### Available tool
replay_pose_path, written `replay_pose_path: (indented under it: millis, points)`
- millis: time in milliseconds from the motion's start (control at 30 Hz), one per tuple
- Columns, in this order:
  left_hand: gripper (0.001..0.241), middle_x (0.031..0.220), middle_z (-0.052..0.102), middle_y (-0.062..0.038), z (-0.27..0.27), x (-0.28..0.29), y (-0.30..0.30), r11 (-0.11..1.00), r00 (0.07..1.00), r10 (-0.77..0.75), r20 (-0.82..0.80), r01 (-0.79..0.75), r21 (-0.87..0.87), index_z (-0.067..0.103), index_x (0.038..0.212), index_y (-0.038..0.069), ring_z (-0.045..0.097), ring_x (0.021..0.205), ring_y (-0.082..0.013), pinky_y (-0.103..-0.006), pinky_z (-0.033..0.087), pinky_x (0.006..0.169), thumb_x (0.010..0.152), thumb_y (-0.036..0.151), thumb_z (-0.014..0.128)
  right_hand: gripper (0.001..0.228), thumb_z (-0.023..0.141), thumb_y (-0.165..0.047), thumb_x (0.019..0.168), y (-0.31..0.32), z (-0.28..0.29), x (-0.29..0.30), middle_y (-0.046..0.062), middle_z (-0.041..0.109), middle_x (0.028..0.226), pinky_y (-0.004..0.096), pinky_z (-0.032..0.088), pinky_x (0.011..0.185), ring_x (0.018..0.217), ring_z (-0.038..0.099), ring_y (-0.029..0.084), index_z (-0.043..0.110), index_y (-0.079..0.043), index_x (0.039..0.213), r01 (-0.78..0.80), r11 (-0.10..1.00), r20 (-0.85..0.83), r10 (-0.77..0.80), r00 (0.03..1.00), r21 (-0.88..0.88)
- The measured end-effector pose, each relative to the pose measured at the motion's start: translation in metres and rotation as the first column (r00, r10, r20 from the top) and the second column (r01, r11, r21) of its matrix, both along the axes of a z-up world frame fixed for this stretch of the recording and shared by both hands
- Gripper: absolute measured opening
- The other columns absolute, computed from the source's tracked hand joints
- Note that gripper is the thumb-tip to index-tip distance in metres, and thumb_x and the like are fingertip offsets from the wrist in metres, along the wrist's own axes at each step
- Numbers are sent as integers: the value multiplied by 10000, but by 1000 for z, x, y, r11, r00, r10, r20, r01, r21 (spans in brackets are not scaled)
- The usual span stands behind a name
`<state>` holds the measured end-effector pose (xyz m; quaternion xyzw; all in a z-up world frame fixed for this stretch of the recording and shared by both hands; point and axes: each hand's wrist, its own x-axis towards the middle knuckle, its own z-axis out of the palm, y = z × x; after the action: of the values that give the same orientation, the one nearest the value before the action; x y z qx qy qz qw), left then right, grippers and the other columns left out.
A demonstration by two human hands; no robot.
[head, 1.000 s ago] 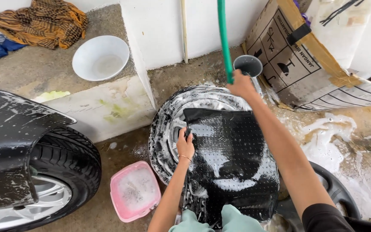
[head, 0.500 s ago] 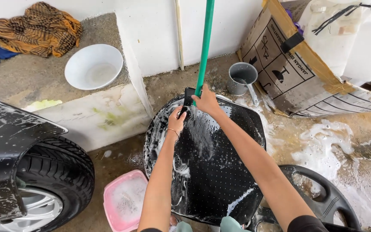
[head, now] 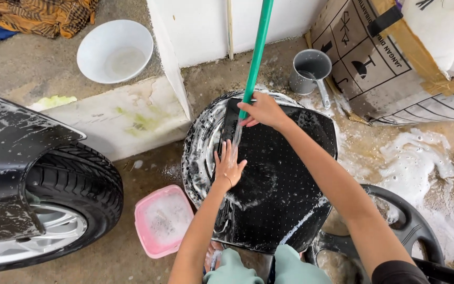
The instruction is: The person rinses a soapy black car floor mat and a silver alloy wheel using a green hose. They scrub the mat and wheel with their hands, flip the mat to clean both sides, and rinse the wheel thoroughly. The person then places the cleaned mat aside.
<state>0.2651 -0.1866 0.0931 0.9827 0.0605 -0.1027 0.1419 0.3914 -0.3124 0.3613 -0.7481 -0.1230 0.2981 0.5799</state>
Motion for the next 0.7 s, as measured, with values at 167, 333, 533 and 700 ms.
replay_pose_path:
  millis: [167, 333, 533, 700]
  points:
    - [708, 1734, -84, -104, -15, -60, 1, 988, 986, -157, 49, 156, 13, 10, 1659, 157, -60, 1594, -277, -531, -35, 1269, 1096, 551, 181, 499, 633, -243, 942, -50, -15, 25, 228, 735, 789, 361, 662, 675, 595, 748, 248, 563, 110, 1287, 43, 887, 262, 89, 961, -460]
    - [699, 1735, -47, -112, -20, -92, -1, 983, 980, -178, 93, 173, 66, 43, 1655, 143, -20, 1592, -280, -547, 10, 1265, 1099, 530, 214, 446, 671, -270, 942, -50, -12, 14, 247, 730, 784, 358, 662, 669, 619, 750, 260, 604, 85, 1202, 71, 919, 258, 34, 966, -388]
    - [645, 1738, -22, -79, -25, -124, 6, 982, 972, -180, 153, 169, 83, 64, 1664, 174, -2, 1588, -265, -531, 6, 1252, 1118, 481, 215, 576, 607, -247, 990, 3, -1, -18, 392, 681, 967, 374, 674, 718, 812, 771, 340, 417, 173, 1336, 19, 1000, 45, -19, 999, -7]
    - [575, 1731, 82, -50, -31, -153, 32, 993, 971, -117, 207, 120, -2, 163, 1649, 211, 86, 1583, -249, -509, 84, 1265, 1118, 413, 256, 569, 596, -235, 977, 4, 20, -25, 393, 689, 960, 341, 677, 699, 758, 779, 308, 403, 167, 1332, -13, 995, 45, 18, 999, -102]
